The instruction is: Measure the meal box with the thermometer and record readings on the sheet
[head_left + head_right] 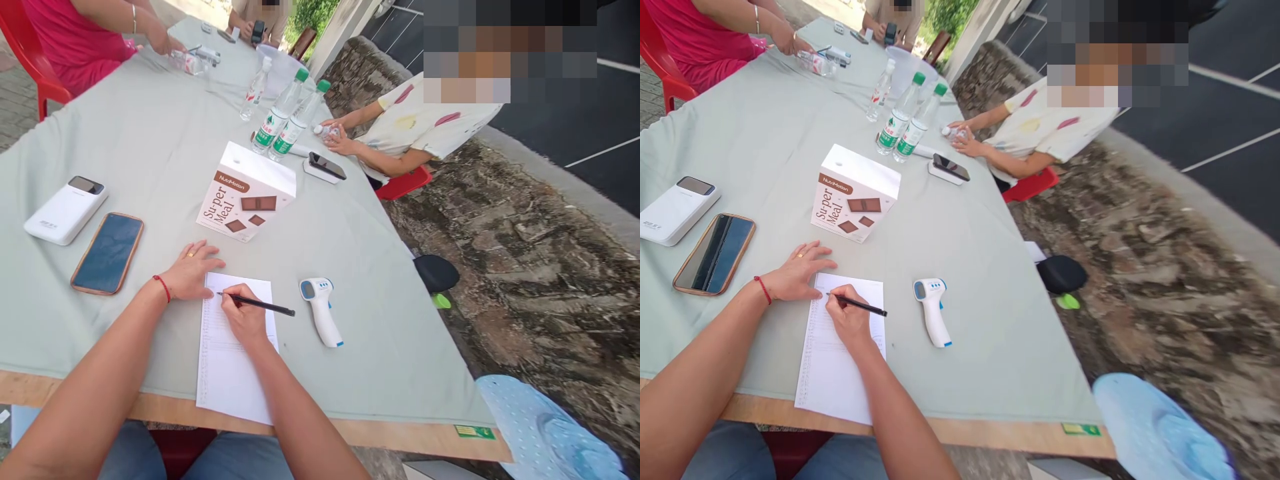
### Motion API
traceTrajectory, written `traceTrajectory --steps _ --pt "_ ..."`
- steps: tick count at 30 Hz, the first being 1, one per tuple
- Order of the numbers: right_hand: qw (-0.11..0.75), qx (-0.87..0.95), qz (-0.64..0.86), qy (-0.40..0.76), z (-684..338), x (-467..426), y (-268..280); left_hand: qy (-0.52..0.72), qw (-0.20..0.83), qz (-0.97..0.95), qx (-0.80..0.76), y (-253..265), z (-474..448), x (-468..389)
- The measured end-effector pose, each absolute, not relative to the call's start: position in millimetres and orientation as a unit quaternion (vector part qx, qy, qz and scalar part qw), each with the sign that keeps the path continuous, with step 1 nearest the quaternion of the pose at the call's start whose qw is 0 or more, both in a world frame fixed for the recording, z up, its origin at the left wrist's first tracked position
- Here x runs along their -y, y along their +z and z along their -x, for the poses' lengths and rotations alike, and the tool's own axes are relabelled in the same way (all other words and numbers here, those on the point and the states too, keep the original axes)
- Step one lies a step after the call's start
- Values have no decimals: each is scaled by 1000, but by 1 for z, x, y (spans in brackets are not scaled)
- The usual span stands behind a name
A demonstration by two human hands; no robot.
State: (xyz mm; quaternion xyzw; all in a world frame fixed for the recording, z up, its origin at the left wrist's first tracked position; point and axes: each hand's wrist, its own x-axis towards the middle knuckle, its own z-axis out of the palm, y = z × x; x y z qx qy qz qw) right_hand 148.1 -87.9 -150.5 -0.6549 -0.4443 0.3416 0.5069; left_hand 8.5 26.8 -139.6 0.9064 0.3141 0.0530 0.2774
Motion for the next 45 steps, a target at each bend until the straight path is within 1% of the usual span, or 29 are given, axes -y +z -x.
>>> traceTrajectory --steps 16,21,29,36,45 --pt "508 465 649 322 -150 88 -154 -6 274 -897 -346 -117 -13 -20" --pt "525 452 655 304 -149 87 -157 -6 282 -893 -350 -115 -13 -20" --pt "521 464 652 296 -150 87 -160 1 274 -899 -343 -119 -12 -21" --pt "517 466 651 304 -150 88 -159 16 270 -903 -334 -124 -11 -22" --pt "522 452 653 310 -150 88 -158 5 271 -899 -343 -119 -13 -21"
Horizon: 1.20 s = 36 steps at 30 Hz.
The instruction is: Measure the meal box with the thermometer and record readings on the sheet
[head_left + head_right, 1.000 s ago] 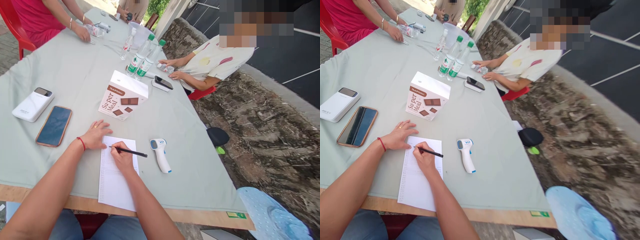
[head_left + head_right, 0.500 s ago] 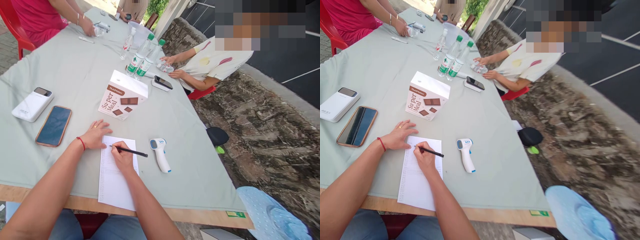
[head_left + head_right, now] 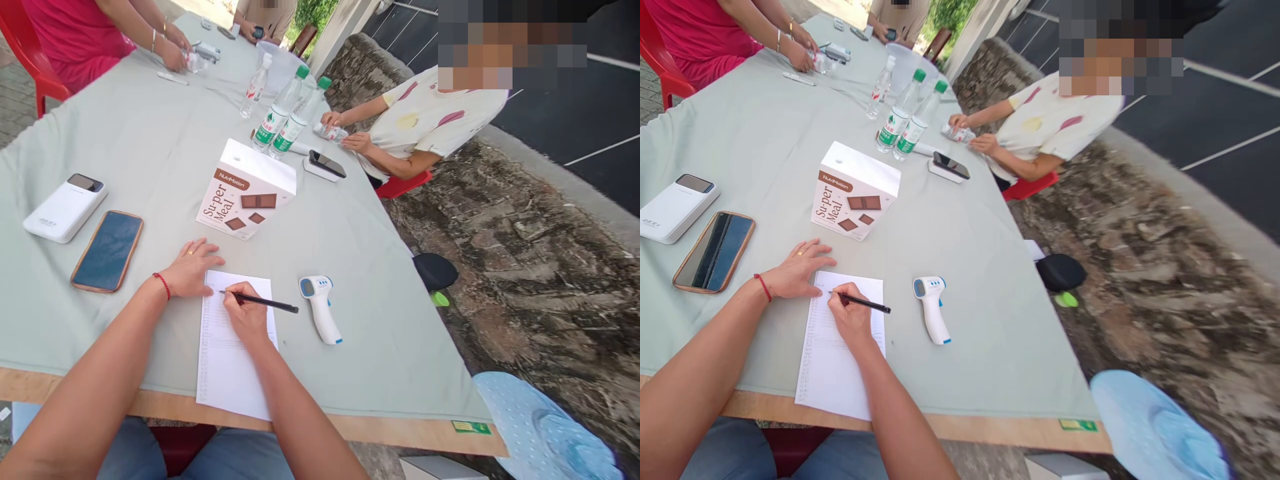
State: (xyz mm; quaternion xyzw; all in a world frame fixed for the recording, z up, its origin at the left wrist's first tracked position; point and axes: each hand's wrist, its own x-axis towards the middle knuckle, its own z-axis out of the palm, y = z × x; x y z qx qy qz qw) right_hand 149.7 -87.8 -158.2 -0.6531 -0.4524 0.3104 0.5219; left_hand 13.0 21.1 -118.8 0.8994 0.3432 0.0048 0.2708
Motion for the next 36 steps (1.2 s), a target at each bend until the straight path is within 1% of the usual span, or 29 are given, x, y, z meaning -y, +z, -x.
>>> traceTrajectory --steps 13,22,36 --pt "526 447 657 302 -150 89 -159 9 268 -903 -337 -122 -12 -22" --pt "519 455 658 303 -151 89 -161 1 284 -894 -346 -117 -14 -21" --pt "529 424 671 299 -150 90 -155 0 277 -897 -344 -119 -14 -21"
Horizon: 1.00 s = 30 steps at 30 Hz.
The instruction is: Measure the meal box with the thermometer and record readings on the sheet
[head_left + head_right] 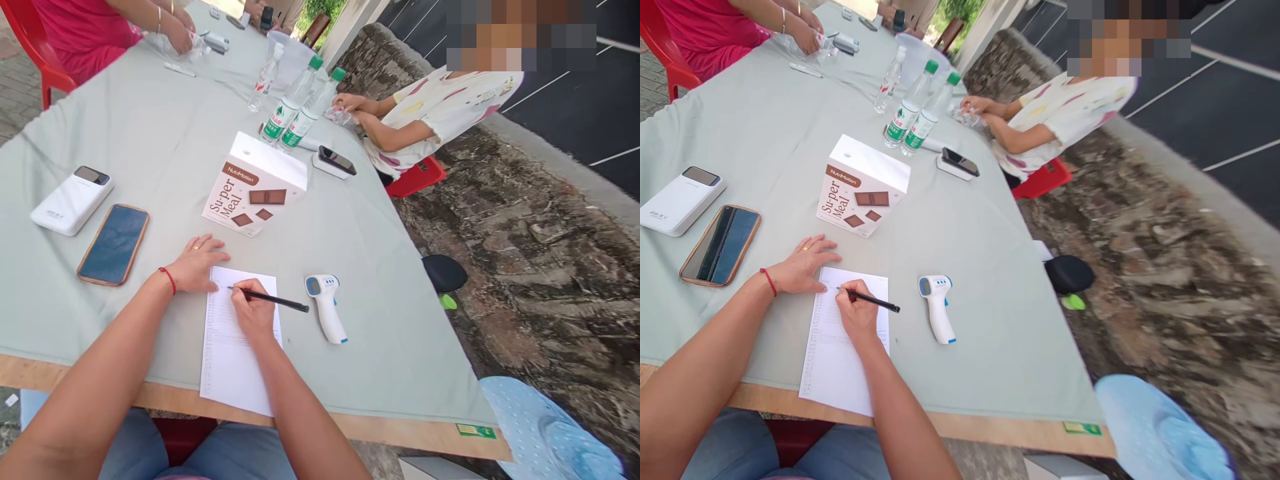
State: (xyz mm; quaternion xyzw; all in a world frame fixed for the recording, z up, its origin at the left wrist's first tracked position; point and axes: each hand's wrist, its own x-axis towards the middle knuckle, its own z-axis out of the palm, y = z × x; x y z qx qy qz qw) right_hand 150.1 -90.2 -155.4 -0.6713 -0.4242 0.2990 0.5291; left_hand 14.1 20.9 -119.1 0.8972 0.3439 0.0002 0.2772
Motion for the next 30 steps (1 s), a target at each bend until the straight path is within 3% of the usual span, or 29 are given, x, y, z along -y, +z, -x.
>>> traceTrajectory --steps 30 --pt "516 437 680 283 -153 92 -157 -6 283 -896 -344 -119 -18 -19"
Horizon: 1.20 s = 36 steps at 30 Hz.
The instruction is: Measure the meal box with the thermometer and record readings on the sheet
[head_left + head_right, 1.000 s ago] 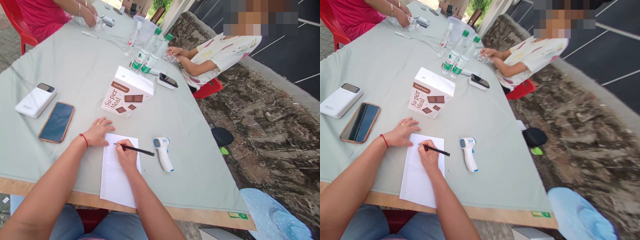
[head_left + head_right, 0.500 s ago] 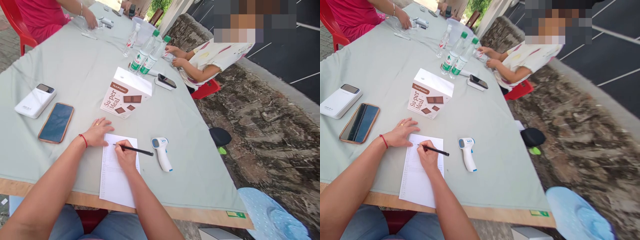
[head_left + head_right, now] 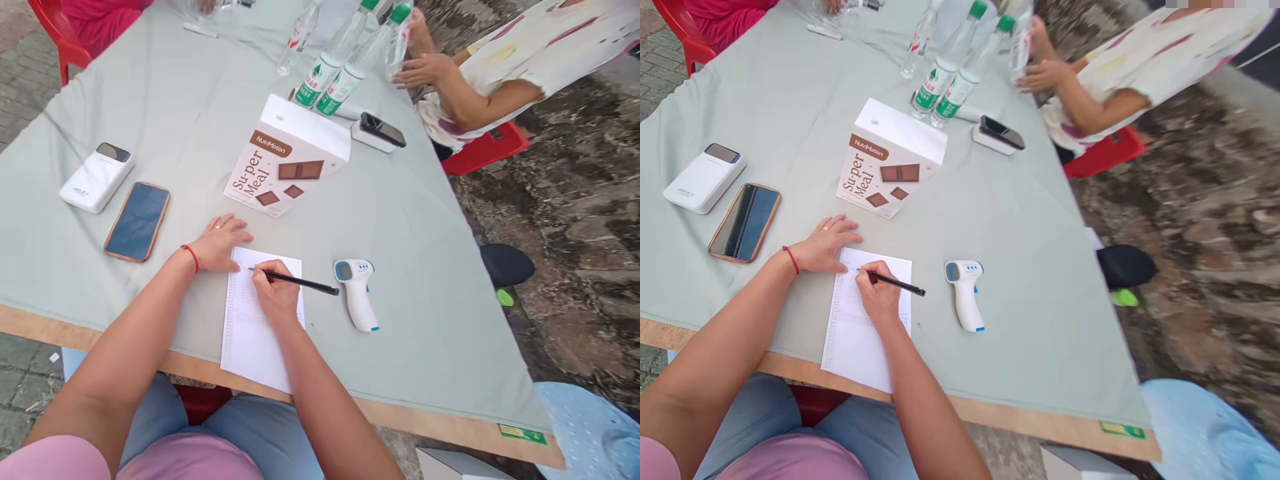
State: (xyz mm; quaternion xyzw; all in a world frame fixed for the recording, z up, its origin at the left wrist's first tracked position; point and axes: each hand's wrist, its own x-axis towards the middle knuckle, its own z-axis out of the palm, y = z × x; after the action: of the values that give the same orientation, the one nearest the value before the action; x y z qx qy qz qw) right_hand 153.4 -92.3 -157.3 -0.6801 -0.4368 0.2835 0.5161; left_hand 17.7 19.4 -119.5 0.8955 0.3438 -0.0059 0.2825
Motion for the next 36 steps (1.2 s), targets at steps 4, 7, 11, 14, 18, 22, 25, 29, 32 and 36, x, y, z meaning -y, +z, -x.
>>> traceTrajectory --steps 4,7,11,14,18,22,25,29,32,36 --pt "508 447 682 277 -155 93 -155 -10 290 -894 -343 -119 -20 -19" --pt "501 455 683 273 -154 94 -153 -11 292 -894 -341 -117 -20 -18" --pt "511 451 684 261 -154 93 -157 -12 295 -891 -344 -115 -20 -18" --pt "546 454 667 225 -157 96 -159 -6 300 -890 -344 -116 -20 -18" --pt "549 593 556 195 -155 111 -137 11 301 -892 -336 -122 -19 -21" --pt "453 789 358 210 -132 138 -97 27 297 -899 -320 -124 -18 -23" --pt "396 827 348 197 -105 158 -86 21 301 -894 -332 -121 -18 -22" --pt "372 809 411 196 -75 184 -106 18 305 -891 -337 -120 -19 -21" --pt "367 803 434 178 -60 201 -122 28 303 -893 -331 -123 -19 -23" --pt "367 817 421 142 -55 210 -120 36 305 -894 -326 -127 -18 -25"
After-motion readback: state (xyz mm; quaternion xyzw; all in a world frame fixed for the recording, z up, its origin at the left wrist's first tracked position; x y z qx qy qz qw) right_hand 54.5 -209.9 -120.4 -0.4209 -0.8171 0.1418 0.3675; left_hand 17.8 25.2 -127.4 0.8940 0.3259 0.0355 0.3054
